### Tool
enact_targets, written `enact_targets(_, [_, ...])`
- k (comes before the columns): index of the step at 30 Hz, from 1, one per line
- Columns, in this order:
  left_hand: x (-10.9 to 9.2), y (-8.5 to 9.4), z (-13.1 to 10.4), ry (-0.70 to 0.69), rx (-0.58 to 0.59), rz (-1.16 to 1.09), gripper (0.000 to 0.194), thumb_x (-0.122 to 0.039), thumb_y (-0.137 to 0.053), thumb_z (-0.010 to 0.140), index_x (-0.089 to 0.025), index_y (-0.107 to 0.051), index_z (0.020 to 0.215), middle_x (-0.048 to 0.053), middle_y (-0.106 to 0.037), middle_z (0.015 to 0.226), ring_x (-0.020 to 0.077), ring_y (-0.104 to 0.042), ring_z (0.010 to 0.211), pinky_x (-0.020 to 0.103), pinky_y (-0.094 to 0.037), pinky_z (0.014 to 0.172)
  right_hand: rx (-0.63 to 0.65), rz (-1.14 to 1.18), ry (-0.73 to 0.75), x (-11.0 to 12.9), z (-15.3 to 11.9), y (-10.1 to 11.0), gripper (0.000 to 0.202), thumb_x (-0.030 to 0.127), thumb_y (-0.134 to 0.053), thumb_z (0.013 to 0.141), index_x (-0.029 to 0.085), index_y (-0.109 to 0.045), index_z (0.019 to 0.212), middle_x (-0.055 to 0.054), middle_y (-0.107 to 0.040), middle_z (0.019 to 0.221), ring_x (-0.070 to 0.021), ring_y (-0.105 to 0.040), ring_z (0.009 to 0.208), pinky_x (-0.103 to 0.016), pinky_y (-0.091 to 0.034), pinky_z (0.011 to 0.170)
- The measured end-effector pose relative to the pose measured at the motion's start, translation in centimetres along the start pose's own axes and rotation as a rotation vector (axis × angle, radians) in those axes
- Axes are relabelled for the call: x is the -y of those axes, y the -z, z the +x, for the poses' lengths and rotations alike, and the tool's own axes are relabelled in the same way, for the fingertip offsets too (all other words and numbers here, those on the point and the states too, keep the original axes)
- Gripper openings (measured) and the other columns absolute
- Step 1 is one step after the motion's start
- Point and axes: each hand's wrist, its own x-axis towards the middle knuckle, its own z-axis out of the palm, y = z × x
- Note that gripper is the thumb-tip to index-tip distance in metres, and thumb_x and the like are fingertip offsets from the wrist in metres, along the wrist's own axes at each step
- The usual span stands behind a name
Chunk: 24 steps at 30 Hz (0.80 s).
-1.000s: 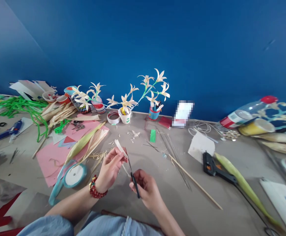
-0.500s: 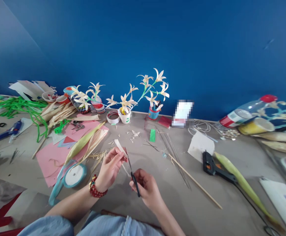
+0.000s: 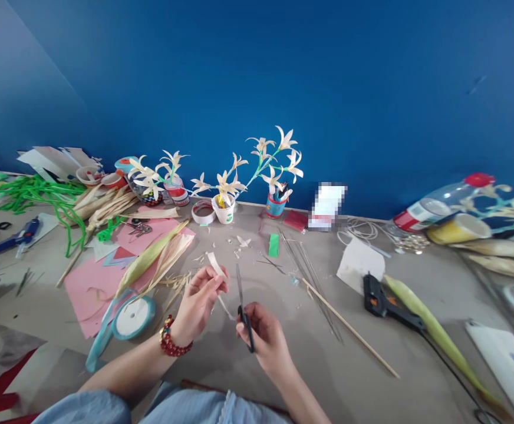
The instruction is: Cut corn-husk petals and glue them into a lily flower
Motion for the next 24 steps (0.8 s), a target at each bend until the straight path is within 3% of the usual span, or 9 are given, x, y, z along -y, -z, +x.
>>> enact_targets(5, [0.7, 0.0, -0.5, 0.002, 0.014, 0.031, 0.017, -0.025, -0.070, 0.081, -0.017, -0.057, 0.073, 0.000, -0.059, 0.075, 0.0103, -0.053, 0.071, 0.024, -0.043, 0.074, -0.205, 0.084, 0.134, 1.9, 0.9, -1.1, 0.035, 0.043, -0.078, 0.070, 0.021, -0.055, 0.085, -0.005, -0.066, 0.088, -0.0174, -0.058, 0.073, -0.025, -0.046, 0.059])
enact_targets(10, [1.4, -0.2, -0.9, 0.029, 0.028, -0.003, 0.017, -0.026, -0.072, 0.078, -0.017, -0.058, 0.075, 0.000, -0.059, 0.079, 0.0116, -0.054, 0.072, 0.026, -0.045, 0.075, -0.285, 0.045, 0.151, 2.3, 2.0, -1.7, 0.033, 0.039, -0.077, 0.069, 0.022, -0.050, 0.078, -0.001, -0.064, 0.076, -0.0134, -0.054, 0.060, -0.023, -0.043, 0.052])
enact_targets(13, [1.3, 0.2, -1.2, 0.008, 0.058, 0.090, 0.019, -0.031, -0.067, 0.082, -0.017, -0.058, 0.072, 0.002, -0.058, 0.075, 0.0134, -0.053, 0.070, 0.027, -0.044, 0.071, -0.279, -0.001, 0.159, 2.4, 2.1, -1.4, 0.031, 0.037, -0.076, 0.070, 0.021, -0.049, 0.075, 0.001, -0.061, 0.070, -0.0112, -0.049, 0.053, -0.022, -0.039, 0.049])
enact_targets(15, [1.0, 0.8, -1.5, -0.125, 0.070, 0.249, 0.029, -0.037, -0.059, 0.086, -0.017, -0.056, 0.065, 0.002, -0.055, 0.066, 0.0151, -0.051, 0.065, 0.029, -0.043, 0.067, -0.232, -0.060, 0.158, 2.6, 2.1, -0.8, 0.030, 0.035, -0.076, 0.069, 0.021, -0.050, 0.076, 0.001, -0.061, 0.069, -0.0111, -0.048, 0.052, -0.023, -0.039, 0.049])
enact_targets(18, [0.4, 2.0, -2.2, -0.500, 0.079, 0.549, 0.027, -0.034, -0.062, 0.082, -0.020, -0.057, 0.059, 0.002, -0.054, 0.058, 0.0174, -0.050, 0.061, 0.032, -0.043, 0.065, -0.156, -0.239, 0.170, 3.0, 2.0, 0.3, 0.025, 0.029, -0.074, 0.069, 0.021, -0.052, 0.076, 0.003, -0.059, 0.065, -0.0104, -0.046, 0.051, -0.023, -0.039, 0.050])
enact_targets(21, [0.2, 3.2, -2.6, -0.699, 0.067, 0.794, 0.007, -0.018, -0.065, 0.078, -0.023, -0.068, 0.079, 0.003, -0.066, 0.067, 0.0182, -0.056, 0.062, 0.033, -0.045, 0.069, -0.146, -0.437, 0.218, 3.2, 2.0, 1.6, 0.016, 0.022, -0.068, 0.072, 0.021, -0.052, 0.075, 0.006, -0.051, 0.057, -0.0097, -0.041, 0.049, -0.022, -0.036, 0.051])
enact_targets(24, [0.1, 3.8, -2.7, -0.749, 0.074, 0.868, 0.031, -0.012, -0.062, 0.078, -0.026, -0.070, 0.104, 0.003, -0.072, 0.076, 0.0183, -0.061, 0.060, 0.033, -0.047, 0.065, -0.185, -0.539, 0.244, 3.6, 2.0, 2.9, 0.014, 0.019, -0.066, 0.071, 0.022, -0.053, 0.075, 0.006, -0.050, 0.056, -0.0104, -0.041, 0.050, -0.022, -0.035, 0.051])
